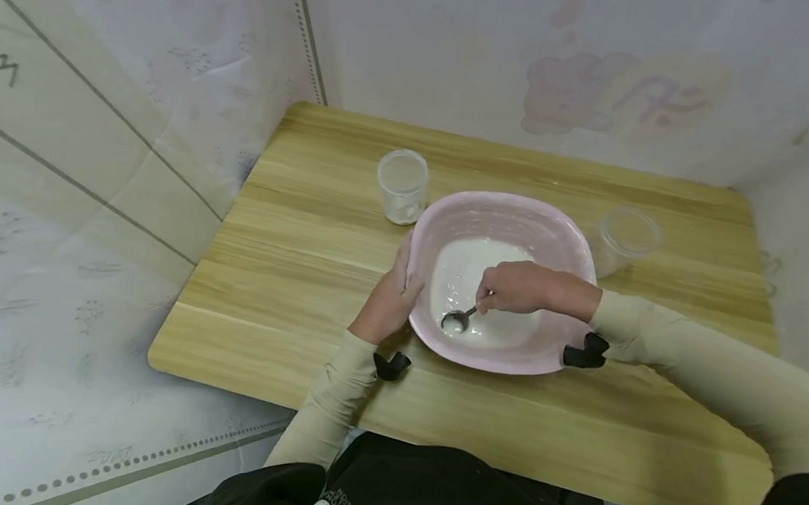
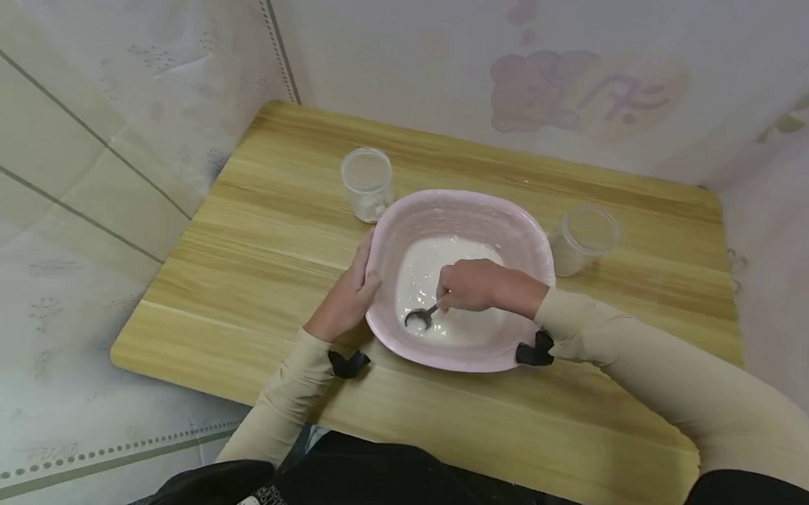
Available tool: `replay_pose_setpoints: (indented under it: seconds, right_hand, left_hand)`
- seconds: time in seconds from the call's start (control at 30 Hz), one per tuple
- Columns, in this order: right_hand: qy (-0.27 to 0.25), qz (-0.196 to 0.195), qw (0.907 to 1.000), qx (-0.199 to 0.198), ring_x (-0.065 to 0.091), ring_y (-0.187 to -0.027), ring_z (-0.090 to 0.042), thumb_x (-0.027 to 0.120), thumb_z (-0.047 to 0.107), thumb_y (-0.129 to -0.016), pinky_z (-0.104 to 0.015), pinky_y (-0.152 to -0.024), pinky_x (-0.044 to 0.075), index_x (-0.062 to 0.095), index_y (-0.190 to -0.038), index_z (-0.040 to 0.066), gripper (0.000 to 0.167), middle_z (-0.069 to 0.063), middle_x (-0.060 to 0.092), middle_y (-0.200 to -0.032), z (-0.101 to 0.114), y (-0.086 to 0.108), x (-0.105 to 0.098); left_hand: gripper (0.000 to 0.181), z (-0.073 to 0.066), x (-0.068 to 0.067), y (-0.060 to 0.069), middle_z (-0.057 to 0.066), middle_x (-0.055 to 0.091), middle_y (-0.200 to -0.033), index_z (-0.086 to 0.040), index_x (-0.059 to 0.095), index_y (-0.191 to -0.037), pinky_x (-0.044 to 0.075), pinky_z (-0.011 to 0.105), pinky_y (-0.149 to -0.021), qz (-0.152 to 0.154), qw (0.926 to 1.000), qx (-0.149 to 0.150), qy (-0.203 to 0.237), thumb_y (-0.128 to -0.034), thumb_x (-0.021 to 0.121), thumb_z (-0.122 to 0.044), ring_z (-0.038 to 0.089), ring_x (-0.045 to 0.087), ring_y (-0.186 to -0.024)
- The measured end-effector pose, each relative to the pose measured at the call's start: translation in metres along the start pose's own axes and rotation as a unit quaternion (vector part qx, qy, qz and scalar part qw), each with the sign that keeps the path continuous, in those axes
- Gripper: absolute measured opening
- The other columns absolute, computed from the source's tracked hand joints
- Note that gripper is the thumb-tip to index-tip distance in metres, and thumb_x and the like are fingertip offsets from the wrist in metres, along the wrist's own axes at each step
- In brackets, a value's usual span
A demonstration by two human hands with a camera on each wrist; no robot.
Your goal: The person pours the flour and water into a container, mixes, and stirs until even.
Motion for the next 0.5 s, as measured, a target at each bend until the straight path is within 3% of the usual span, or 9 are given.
replay_pose_setpoints:
  seconds: [0.17,0.3,0.4,0.5]
  right_hand:
    - [-0.002,-0.075,0.9971,0.008,0.055,-0.069,-0.012,0.06,0.019,-0.103,-0.03,-0.067,0.047,0.082,-0.106,0.007,0.025,-0.008,0.079,-0.103,-0.016,-0.012,-0.02]
    - [0.047,-0.145,0.9877,0.035,0.057,-0.068,-0.018,0.056,0.017,-0.104,-0.037,-0.071,0.05,0.081,-0.107,0.004,0.028,-0.011,0.077,-0.092,-0.037,-0.014,-0.041]
    - [0.085,-0.156,0.9802,0.088,0.058,-0.071,-0.023,0.053,0.019,-0.104,-0.042,-0.069,0.05,0.079,-0.102,0.006,0.029,-0.01,0.072,-0.085,-0.053,-0.005,-0.05]
    - [0.11,-0.142,0.9743,0.136,0.051,-0.067,-0.022,0.048,0.014,-0.103,-0.038,-0.059,0.043,0.069,-0.09,0.004,0.027,-0.01,0.061,-0.075,-0.062,0.013,-0.053]
  left_hand:
    - [0.078,0.002,-0.001,0.001,0.027,0.045,-0.158,-0.033,-0.002,-0.169,0.062,0.051,-0.089,-0.002,1.0,0.004,0.004,-0.1054,0.04,-0.018,0.039,0.072,-0.106]
    - [0.079,0.002,0.003,0.002,0.029,0.048,-0.155,-0.032,-0.002,-0.169,0.062,0.051,-0.089,0.004,0.9999,0.012,0.008,-0.1049,0.041,-0.017,0.04,0.073,-0.106]
    - [0.08,0.004,0.005,0.002,0.03,0.052,-0.15,-0.033,-0.003,-0.169,0.063,0.048,-0.084,0.008,0.9998,0.012,0.016,-0.105,0.042,-0.016,0.038,0.074,-0.103]
    - [0.08,0.005,0.005,0.003,0.031,0.055,-0.146,-0.034,-0.003,-0.169,0.064,0.045,-0.079,0.004,0.9998,0.011,0.016,-0.1051,0.041,-0.016,0.036,0.075,-0.098]
Point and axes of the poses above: each hand's wrist, its own y-axis away from the middle knuckle, its own x-axis out of the palm, z = x × y, the point moved 5 cm from there along -y, towards the middle knuckle
